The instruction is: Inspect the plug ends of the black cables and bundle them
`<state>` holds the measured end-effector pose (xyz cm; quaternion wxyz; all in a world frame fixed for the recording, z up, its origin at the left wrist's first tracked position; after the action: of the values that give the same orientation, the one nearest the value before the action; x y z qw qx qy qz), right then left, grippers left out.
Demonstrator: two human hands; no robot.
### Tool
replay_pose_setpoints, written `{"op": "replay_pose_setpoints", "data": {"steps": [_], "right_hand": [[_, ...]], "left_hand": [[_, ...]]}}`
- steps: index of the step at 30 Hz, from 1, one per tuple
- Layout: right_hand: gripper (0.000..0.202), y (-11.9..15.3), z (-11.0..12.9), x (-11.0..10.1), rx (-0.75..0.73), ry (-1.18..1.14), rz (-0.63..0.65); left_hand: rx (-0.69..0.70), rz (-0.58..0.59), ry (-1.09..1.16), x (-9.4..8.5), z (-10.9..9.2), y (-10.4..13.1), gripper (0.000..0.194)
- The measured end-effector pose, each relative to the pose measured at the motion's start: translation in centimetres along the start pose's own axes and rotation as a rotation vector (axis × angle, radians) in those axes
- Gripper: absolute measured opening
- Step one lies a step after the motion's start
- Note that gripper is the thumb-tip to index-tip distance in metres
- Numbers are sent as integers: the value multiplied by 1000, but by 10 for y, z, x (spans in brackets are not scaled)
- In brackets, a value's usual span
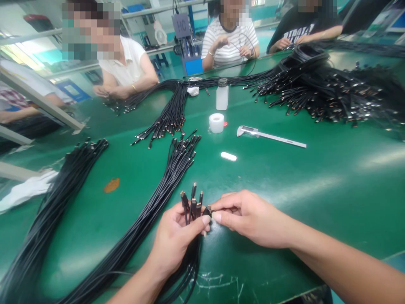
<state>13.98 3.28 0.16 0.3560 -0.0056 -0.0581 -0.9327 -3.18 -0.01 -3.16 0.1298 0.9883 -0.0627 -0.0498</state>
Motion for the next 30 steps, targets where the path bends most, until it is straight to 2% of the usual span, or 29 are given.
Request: {"op": "replay_pose_setpoints", "data": {"steps": [18,25,30], "right_hand": [[24,-1,-1,-1,70,-120,7],[22,-1,-4,-9,121,-128,-165],[23,-2,-5,-9,98,-164,-164]], "left_hand": [[-31,17,64,2,-3,1,27],[-82,23,108,6,-4,2,35],[-82,34,125,7,-4,2,36]]}}
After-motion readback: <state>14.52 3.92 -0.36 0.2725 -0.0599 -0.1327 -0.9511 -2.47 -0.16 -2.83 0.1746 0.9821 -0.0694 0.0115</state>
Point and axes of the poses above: each hand's wrist, its own y-axis away from the middle knuckle, its own x-axis out of the palm, z = x × y, the point moved 4 cm from there along -y, towards the middle knuckle, and after that the axes turned 8 degrees about -y, right-handed, at the moved point
